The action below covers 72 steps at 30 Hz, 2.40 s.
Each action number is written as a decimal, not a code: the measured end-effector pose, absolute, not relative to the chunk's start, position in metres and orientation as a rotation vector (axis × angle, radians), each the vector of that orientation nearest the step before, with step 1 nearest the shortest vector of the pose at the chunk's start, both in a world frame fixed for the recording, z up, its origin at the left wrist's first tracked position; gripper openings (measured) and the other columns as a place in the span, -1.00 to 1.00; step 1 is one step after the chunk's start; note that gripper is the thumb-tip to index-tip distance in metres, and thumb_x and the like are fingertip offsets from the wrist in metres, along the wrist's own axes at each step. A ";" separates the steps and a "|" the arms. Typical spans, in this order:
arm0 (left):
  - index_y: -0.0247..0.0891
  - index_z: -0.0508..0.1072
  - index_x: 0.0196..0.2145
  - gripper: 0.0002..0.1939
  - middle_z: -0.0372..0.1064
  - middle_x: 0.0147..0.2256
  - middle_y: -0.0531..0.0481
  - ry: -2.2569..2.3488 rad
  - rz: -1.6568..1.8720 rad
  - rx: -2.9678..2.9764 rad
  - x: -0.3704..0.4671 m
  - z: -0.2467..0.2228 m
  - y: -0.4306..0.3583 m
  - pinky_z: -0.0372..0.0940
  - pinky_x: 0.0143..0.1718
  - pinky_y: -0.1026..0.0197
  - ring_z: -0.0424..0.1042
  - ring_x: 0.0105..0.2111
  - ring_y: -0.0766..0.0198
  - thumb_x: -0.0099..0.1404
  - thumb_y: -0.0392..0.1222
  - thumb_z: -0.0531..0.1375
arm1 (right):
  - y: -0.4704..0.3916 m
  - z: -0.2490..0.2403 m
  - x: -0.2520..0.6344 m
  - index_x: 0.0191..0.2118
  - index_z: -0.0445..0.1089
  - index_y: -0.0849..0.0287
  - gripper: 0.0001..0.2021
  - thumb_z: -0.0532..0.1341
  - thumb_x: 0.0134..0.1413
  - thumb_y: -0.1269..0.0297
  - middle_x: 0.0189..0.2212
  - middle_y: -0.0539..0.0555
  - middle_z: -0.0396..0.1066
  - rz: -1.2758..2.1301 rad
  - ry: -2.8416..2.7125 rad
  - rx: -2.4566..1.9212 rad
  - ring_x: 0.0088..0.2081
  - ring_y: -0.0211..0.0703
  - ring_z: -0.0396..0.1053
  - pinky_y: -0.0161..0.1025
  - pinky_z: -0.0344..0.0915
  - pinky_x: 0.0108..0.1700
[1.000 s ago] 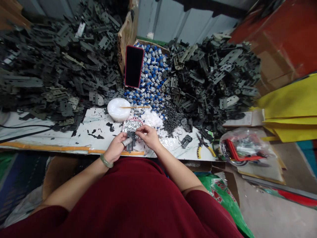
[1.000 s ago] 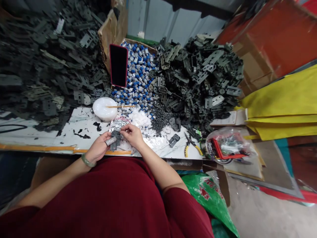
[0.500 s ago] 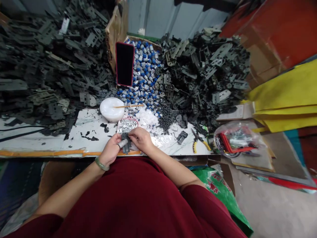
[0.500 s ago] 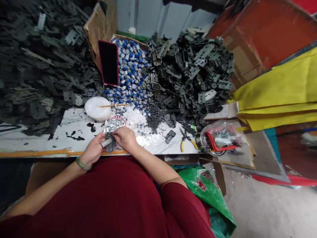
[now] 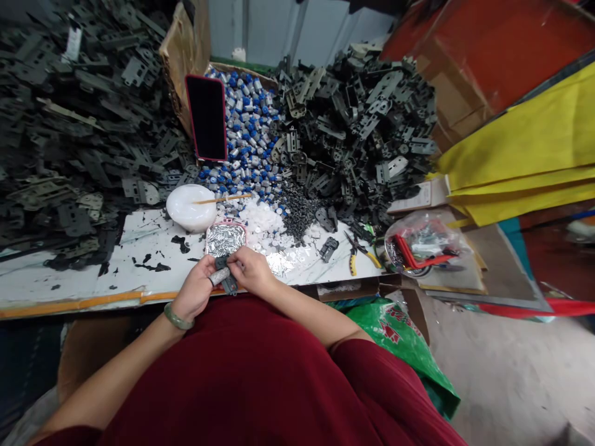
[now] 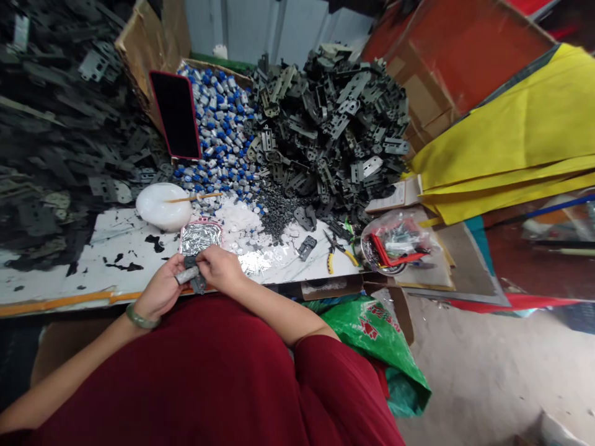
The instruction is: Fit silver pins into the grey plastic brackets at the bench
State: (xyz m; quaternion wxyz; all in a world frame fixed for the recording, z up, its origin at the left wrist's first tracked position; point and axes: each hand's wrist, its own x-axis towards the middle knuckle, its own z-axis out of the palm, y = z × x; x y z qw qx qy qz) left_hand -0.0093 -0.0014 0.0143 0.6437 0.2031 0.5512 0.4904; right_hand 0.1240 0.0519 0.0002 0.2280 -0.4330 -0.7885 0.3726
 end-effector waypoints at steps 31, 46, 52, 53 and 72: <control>-0.25 0.34 -0.40 -0.64 0.35 -0.58 0.17 1.254 1.029 0.553 0.009 0.003 0.003 0.18 -0.57 0.36 0.27 -0.61 0.40 -0.18 -0.27 0.38 | 0.057 0.005 0.165 -0.31 0.32 0.19 -0.92 0.14 0.18 0.30 -0.41 -0.03 0.35 1.292 -2.196 -1.292 -0.37 -0.30 0.27 -0.37 0.13 -0.31; -0.26 0.29 -0.43 -0.66 0.29 -0.58 0.18 1.233 0.930 0.558 0.010 0.003 -0.002 0.15 -0.61 0.37 0.22 -0.61 0.42 -0.15 -0.25 0.35 | 0.042 0.006 0.168 -0.35 0.36 0.18 -0.91 0.19 0.14 0.30 -0.43 -0.02 0.36 1.201 -2.145 -1.387 -0.37 -0.28 0.26 -0.37 0.12 -0.29; -0.25 0.29 -0.42 -0.64 0.31 -0.58 0.18 1.229 0.918 0.563 0.012 0.003 -0.002 0.09 -0.65 0.40 0.20 -0.64 0.44 -0.15 -0.26 0.37 | 0.039 0.005 0.170 -0.33 0.36 0.18 -0.91 0.16 0.16 0.30 -0.42 -0.02 0.35 1.179 -2.126 -1.367 -0.36 -0.30 0.27 -0.37 0.15 -0.27; -0.25 0.29 -0.43 -0.64 0.32 -0.58 0.18 1.222 0.920 0.555 0.013 0.004 -0.001 0.11 -0.64 0.40 0.22 -0.63 0.44 -0.16 -0.27 0.38 | 0.038 0.004 0.170 -0.34 0.36 0.18 -0.91 0.18 0.15 0.29 -0.40 -0.01 0.36 1.144 -2.155 -1.356 -0.34 -0.28 0.27 -0.36 0.16 -0.25; -0.27 0.28 -0.40 -0.59 0.40 -0.54 0.09 1.198 0.882 0.507 0.016 0.002 -0.001 0.21 -0.63 0.36 0.31 -0.61 0.39 -0.09 -0.08 0.40 | 0.074 -0.017 0.262 -0.35 0.41 0.21 -0.86 0.12 0.13 0.32 -0.28 0.17 0.40 0.490 -2.069 -2.138 -0.19 -0.10 0.33 -0.26 0.19 -0.19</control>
